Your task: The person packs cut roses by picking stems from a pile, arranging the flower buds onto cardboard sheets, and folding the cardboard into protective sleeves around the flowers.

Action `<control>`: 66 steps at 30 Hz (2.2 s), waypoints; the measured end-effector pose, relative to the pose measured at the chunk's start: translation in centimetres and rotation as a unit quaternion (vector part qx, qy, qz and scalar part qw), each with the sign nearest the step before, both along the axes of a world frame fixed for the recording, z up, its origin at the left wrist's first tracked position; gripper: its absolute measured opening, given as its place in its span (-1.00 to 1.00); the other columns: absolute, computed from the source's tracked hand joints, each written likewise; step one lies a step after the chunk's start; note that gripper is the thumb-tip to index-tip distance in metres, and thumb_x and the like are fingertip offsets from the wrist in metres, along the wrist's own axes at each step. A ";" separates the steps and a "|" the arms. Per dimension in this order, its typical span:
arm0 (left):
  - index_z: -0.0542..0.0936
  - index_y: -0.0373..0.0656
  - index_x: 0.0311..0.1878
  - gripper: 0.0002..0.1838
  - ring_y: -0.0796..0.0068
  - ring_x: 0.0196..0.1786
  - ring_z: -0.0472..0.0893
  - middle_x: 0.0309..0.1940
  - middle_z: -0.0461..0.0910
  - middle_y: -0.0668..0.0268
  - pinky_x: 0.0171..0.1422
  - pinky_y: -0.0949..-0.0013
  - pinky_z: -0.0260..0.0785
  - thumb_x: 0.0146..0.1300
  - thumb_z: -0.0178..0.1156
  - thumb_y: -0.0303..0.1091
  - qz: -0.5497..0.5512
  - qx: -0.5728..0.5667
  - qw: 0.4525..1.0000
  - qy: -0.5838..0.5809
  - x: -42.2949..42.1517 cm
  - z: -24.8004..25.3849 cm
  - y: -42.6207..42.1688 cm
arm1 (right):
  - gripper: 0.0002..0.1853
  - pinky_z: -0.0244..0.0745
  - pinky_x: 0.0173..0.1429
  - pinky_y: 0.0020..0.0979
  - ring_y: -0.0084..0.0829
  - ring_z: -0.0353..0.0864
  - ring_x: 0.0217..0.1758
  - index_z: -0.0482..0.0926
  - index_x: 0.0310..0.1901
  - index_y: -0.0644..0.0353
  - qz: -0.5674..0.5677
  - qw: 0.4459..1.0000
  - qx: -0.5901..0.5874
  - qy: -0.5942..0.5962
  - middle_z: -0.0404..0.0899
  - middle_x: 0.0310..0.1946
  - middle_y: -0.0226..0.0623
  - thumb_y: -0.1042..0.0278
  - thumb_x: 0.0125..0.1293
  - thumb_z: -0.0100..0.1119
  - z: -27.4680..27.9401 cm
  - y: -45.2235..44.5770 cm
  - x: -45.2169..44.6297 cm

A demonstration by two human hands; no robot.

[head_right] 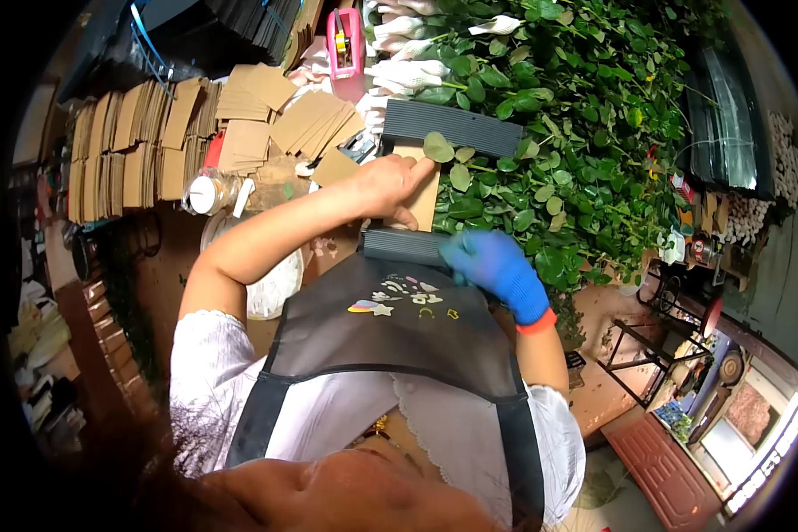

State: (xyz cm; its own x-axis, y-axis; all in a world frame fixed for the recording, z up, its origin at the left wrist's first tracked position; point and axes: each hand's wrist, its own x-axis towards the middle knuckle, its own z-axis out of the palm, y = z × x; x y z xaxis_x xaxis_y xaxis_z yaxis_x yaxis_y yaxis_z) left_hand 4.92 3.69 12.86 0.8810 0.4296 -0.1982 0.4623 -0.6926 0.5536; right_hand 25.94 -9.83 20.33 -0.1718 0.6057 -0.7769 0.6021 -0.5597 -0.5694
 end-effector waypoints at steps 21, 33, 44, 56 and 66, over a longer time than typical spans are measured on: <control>0.25 -0.15 0.35 -0.39 -0.27 -0.24 0.64 -0.32 0.65 -0.13 -0.15 -0.14 0.49 0.29 0.24 -0.26 0.026 -0.060 0.998 -0.009 0.4 -0.1 3.1 | -0.78 0.57 -0.12 -0.25 -0.19 0.72 -0.22 0.72 -0.19 0.01 -0.003 0.880 0.456 -0.132 0.73 -0.26 -0.25 0.10 0.26 0.32 -6.3 5.1 0.3; 0.50 -0.29 0.32 -0.35 0.16 0.46 0.43 0.42 0.43 0.11 0.57 0.07 0.26 0.26 0.32 -0.08 -0.066 0.189 0.954 -0.225 -5.0 -3.3 -5.5 | -0.73 0.58 0.00 -0.22 -0.12 0.70 -0.11 0.72 -0.06 0.11 -0.038 0.846 0.525 -0.079 0.73 -0.17 -0.17 0.19 0.28 0.34 -3.0 6.9 -0.2; 0.49 -0.30 0.33 -0.26 0.18 0.41 0.47 0.36 0.48 0.11 0.52 0.15 0.31 0.04 0.37 -0.21 -0.053 0.223 0.938 -0.261 -4.4 -4.7 -5.4 | -0.62 0.51 -0.10 -0.12 -0.18 0.63 -0.15 0.65 0.04 -0.21 0.315 0.763 0.522 -0.217 0.64 -0.22 -0.37 0.29 0.15 0.35 -1.8 8.9 -0.6; 0.66 -0.17 0.02 -0.64 0.19 0.16 0.46 0.01 0.55 0.22 0.26 0.13 0.28 0.16 0.30 -0.25 0.104 0.298 0.915 -0.250 -3.6 -3.9 -9.3 | -0.46 0.50 -0.03 -0.21 -0.24 0.64 -0.12 0.42 0.33 0.07 0.400 0.721 0.438 -0.358 0.58 0.09 -0.23 0.36 0.27 0.15 -6.5 3.0 -3.5; 0.35 0.00 0.49 -0.13 -0.07 0.63 -0.01 0.53 0.19 0.15 0.61 -0.43 -0.29 -0.02 0.31 -0.46 0.200 0.153 0.967 0.026 -9.4 -11.4 -7.4 | -0.44 0.57 0.02 -0.27 -0.29 0.67 -0.06 0.42 0.35 0.03 0.376 0.724 0.406 -0.411 0.51 0.32 -0.21 0.43 0.27 0.10 -5.1 1.8 -5.3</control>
State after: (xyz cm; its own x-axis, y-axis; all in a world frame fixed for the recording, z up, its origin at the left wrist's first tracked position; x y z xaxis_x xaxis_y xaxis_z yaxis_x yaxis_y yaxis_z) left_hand -4.50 -3.69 1.41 0.6238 0.7802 -0.0461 0.7492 -0.5801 0.3196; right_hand 20.60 -8.05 15.22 -0.3729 0.8952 -0.2442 0.8849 0.4223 0.1966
